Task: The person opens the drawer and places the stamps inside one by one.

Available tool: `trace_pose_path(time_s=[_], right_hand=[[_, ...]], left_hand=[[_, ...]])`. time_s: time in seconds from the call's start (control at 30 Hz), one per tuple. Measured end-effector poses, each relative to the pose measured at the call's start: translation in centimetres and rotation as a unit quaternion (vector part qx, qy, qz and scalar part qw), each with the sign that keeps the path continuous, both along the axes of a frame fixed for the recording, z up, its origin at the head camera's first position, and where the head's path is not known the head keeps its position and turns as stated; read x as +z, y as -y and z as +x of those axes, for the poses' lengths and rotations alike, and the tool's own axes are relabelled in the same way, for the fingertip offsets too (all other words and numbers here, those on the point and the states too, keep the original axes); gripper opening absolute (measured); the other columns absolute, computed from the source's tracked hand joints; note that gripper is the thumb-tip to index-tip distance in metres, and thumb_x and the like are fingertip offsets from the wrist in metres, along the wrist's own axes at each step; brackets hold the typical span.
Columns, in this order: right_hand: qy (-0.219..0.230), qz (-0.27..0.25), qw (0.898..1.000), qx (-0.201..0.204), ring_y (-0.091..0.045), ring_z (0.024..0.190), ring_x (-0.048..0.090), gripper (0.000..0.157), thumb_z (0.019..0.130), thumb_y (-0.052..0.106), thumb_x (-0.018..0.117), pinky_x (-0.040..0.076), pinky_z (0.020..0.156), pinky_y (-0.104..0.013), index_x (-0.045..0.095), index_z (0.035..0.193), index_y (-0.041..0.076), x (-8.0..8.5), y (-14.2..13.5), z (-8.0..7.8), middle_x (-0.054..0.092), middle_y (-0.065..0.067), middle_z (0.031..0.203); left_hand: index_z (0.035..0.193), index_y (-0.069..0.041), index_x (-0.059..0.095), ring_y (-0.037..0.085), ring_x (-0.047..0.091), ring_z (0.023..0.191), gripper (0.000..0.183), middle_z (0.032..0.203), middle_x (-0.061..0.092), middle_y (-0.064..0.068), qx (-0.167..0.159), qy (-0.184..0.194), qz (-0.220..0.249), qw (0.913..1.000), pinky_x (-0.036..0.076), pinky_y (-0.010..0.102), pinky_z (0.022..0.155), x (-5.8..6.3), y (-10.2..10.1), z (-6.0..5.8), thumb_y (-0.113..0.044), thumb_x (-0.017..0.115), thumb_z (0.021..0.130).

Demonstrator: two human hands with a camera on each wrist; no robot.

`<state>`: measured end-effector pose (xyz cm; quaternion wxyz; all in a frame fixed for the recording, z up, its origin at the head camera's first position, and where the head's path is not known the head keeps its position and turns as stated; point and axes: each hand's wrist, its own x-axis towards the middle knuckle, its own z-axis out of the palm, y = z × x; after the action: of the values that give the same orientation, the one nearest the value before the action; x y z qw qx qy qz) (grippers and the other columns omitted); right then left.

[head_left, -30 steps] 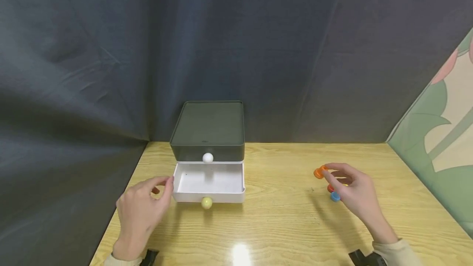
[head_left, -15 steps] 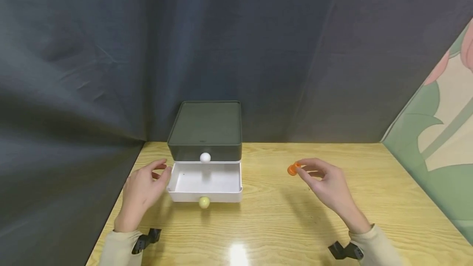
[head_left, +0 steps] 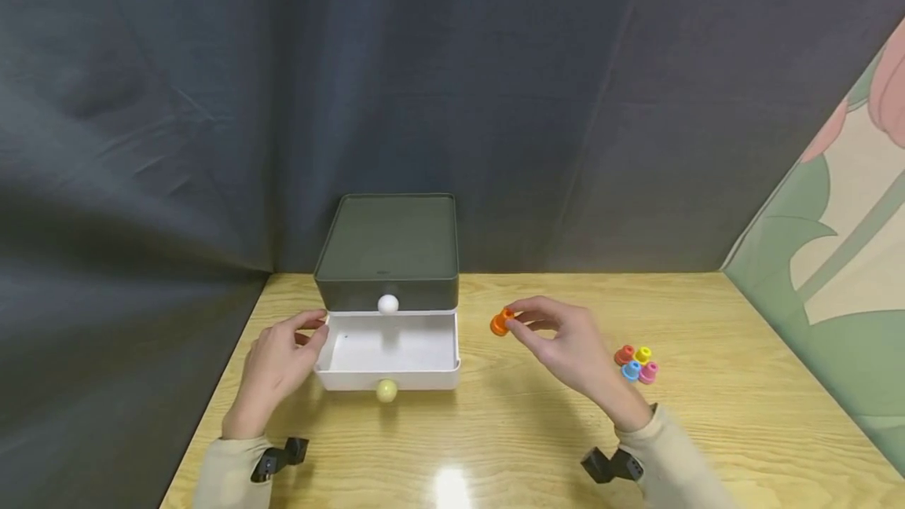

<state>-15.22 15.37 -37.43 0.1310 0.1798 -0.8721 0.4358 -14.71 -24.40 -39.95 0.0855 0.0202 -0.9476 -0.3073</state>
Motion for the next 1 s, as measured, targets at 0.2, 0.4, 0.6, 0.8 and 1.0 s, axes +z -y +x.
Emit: trace_pose_path(time_s=[0.2, 0.4, 0.6, 0.8, 1.0], right_hand=[[0.004, 0.001, 0.999, 0.046, -0.016, 0.087, 0.079, 0.015, 0.093, 0.012, 0.082, 0.06, 0.072, -0.025, 0.081, 0.108, 0.013, 0.2, 2.2, -0.3, 0.083, 0.0, 0.099], [0.0, 0.004, 0.996, 0.089, -0.014, 0.088, 0.079, 0.015, 0.094, 0.012, 0.082, 0.062, 0.076, -0.027, 0.081, 0.109, 0.013, 0.4, 4.5, -0.7, 0.082, 0.001, 0.1], [0.018, -0.002, 0.992, 0.127, -0.015, 0.091, 0.079, 0.016, 0.094, 0.007, 0.08, 0.063, 0.081, -0.028, 0.08, 0.109, 0.009, 0.5, 6.8, -1.1, 0.082, -0.002, 0.101], [0.035, 0.012, 0.986, 0.164, -0.017, 0.092, 0.079, 0.014, 0.095, 0.004, 0.077, 0.062, 0.078, -0.023, 0.08, 0.109, 0.006, 0.3, 9.3, -1.3, 0.082, -0.005, 0.1], [0.071, 0.014, 0.983, 0.172, -0.019, 0.093, 0.079, 0.012, 0.097, 0.006, 0.075, 0.061, 0.081, -0.022, 0.08, 0.108, 0.006, -0.3, 11.5, -1.8, 0.082, -0.005, 0.1]], left_hand=[[0.136, -0.011, 0.074, 0.031, 0.076, 0.098, 0.037, 0.119, 0.08, 0.015, -0.008, -0.008, 0.003, 0.9999, 0.052, 0.043, 0.078, -0.1, -0.5, 0.1, -0.029, 0.063, 0.105], [0.137, -0.01, 0.073, 0.03, 0.076, 0.097, 0.038, 0.12, 0.08, 0.015, -0.006, -0.015, -0.002, 0.9999, 0.052, 0.042, 0.077, -0.3, -0.8, 0.1, -0.028, 0.064, 0.105], [0.138, -0.007, 0.071, 0.03, 0.075, 0.094, 0.04, 0.121, 0.079, 0.017, -0.014, -0.013, -0.01, 0.9998, 0.051, 0.039, 0.075, -0.2, -0.6, 0.1, -0.028, 0.062, 0.106], [0.141, -0.003, 0.068, 0.027, 0.074, 0.09, 0.042, 0.127, 0.077, 0.019, -0.031, -0.008, -0.025, 0.9992, 0.048, 0.035, 0.07, -0.2, -0.5, 0.1, -0.027, 0.06, 0.108], [0.141, -0.002, 0.068, 0.028, 0.075, 0.092, 0.043, 0.126, 0.077, 0.019, -0.038, -0.016, -0.03, 0.9987, 0.053, 0.04, 0.072, -0.4, -0.8, 0.2, -0.028, 0.059, 0.109]])
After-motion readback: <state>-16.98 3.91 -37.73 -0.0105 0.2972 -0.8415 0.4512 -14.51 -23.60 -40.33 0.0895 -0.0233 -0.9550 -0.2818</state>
